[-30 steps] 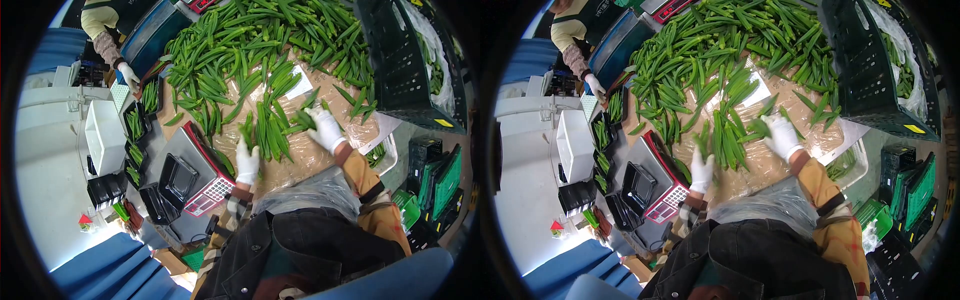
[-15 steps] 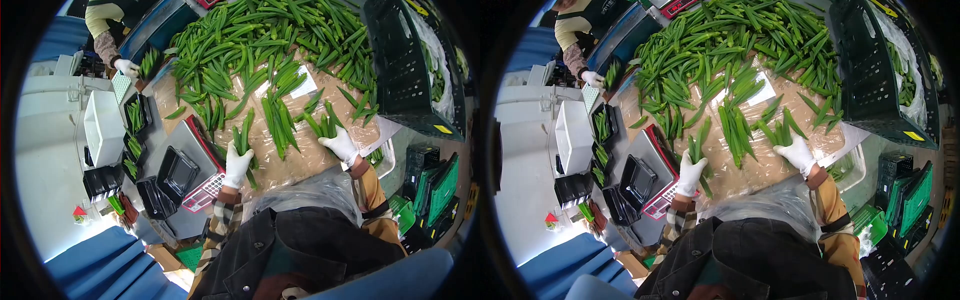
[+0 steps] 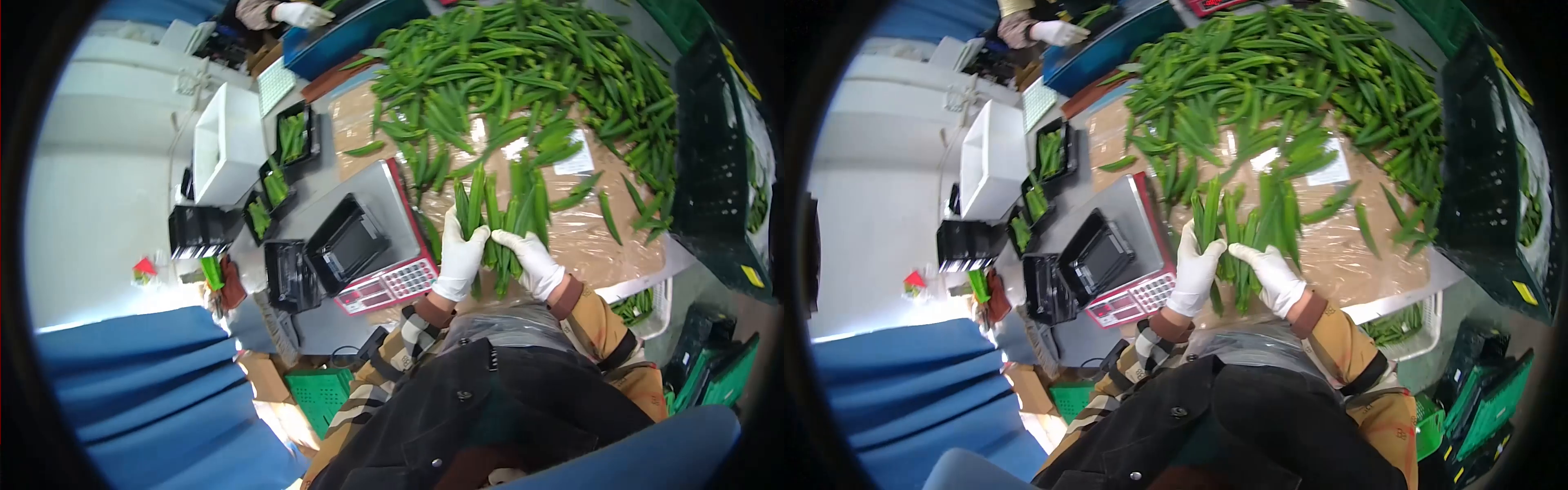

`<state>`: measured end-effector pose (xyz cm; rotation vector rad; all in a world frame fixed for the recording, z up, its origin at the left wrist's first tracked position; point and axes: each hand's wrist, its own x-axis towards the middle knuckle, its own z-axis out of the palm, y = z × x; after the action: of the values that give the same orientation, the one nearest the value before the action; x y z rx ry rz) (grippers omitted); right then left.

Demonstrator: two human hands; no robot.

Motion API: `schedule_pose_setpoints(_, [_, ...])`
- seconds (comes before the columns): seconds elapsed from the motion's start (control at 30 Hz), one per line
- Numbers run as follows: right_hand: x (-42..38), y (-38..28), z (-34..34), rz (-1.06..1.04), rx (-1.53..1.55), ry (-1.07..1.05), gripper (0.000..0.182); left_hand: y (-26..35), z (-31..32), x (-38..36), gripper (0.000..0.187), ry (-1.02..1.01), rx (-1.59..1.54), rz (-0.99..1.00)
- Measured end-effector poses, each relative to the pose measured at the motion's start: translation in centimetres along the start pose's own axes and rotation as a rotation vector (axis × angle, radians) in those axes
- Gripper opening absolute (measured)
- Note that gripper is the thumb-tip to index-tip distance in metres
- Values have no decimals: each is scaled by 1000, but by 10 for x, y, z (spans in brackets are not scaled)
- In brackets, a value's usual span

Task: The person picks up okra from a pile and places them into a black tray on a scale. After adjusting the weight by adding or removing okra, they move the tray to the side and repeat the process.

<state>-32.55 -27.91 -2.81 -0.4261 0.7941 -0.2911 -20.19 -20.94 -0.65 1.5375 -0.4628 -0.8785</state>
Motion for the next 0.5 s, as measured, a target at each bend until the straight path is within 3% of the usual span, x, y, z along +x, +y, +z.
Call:
schedule_pose_setpoints(0.13, [-4, -11, 45, -70, -116, -110, 25, 36, -33, 8, 44, 173, -118, 117])
schedule_pose_setpoints(0.27, [-11, 8, 64, 50, -36, -309, 29, 48, -67, 14, 45, 238, -417, 92])
schedule_pose_setpoints(0.33, [-19, 13, 79, 150, 127, -343, 32, 50, -69, 10, 47, 302, -317, 178])
schedule_pose_setpoints(0.43, [-13, 26, 75, 142, -109, -336, 40, 53, -72, 0, 48, 338, -230, 247])
schedule_pose_setpoints(0.5, [-14, 17, 77, 176, -208, -390, 36, 63, -89, -2, 48, 351, -162, 252])
